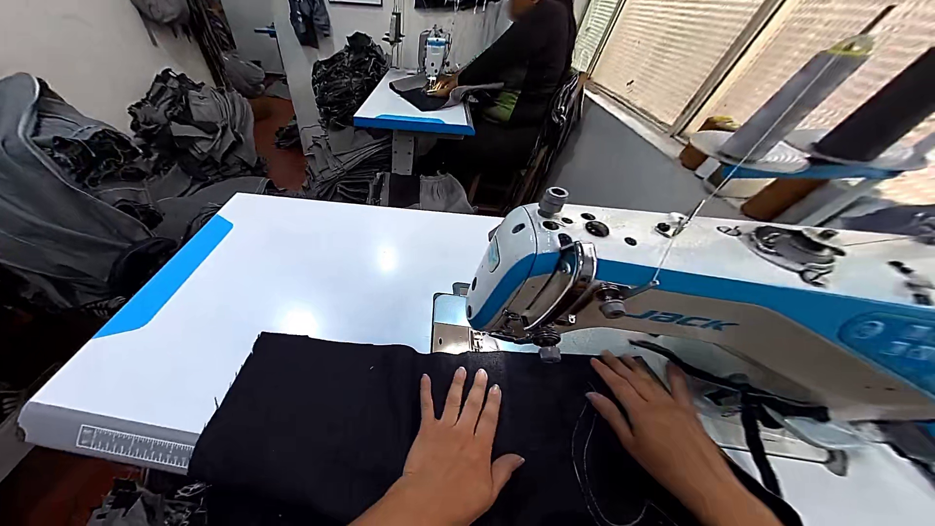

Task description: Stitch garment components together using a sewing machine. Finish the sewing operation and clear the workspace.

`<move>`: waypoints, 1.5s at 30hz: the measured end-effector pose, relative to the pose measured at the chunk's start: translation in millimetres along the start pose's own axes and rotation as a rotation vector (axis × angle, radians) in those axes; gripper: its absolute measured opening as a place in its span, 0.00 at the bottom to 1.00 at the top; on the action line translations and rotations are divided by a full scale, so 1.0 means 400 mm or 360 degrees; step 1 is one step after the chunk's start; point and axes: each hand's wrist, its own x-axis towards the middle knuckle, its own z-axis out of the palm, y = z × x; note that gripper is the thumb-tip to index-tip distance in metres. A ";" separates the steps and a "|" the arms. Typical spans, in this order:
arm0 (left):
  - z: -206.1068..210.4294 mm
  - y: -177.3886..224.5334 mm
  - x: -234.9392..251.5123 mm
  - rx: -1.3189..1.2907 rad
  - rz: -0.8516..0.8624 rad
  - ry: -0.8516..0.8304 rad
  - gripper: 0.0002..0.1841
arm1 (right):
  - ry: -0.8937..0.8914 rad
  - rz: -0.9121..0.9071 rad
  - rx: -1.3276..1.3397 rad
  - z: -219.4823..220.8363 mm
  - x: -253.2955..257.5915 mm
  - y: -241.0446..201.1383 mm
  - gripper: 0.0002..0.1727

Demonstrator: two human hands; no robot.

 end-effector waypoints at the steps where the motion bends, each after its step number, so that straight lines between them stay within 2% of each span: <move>1: -0.002 -0.002 0.002 -0.0004 0.0003 -0.0012 0.43 | -0.0006 -0.0030 0.0062 -0.016 0.027 -0.060 0.31; 3: 0.001 -0.009 0.003 -0.0023 0.0024 -0.0016 0.43 | -0.0074 -0.0139 0.0327 -0.011 0.065 -0.187 0.26; 6: 0.003 -0.040 0.006 -0.0044 0.0060 0.0017 0.46 | -0.0164 -0.0213 0.0556 0.067 0.087 -0.258 0.33; 8: 0.003 -0.087 0.010 -0.0048 0.0103 0.0108 0.51 | -0.0156 -0.0189 0.0472 0.084 0.088 -0.252 0.34; 12: -0.003 -0.150 0.008 0.0051 0.0190 0.0127 0.45 | -0.0187 -0.0156 0.0389 0.085 0.076 -0.252 0.33; 21: -0.002 -0.155 0.021 0.0091 0.0272 0.0193 0.44 | -0.0188 -0.0012 0.0334 0.073 0.062 -0.268 0.36; 45: 0.000 -0.157 0.038 0.0063 0.0292 0.0287 0.43 | -0.0158 -0.0096 0.0362 0.082 0.085 -0.239 0.36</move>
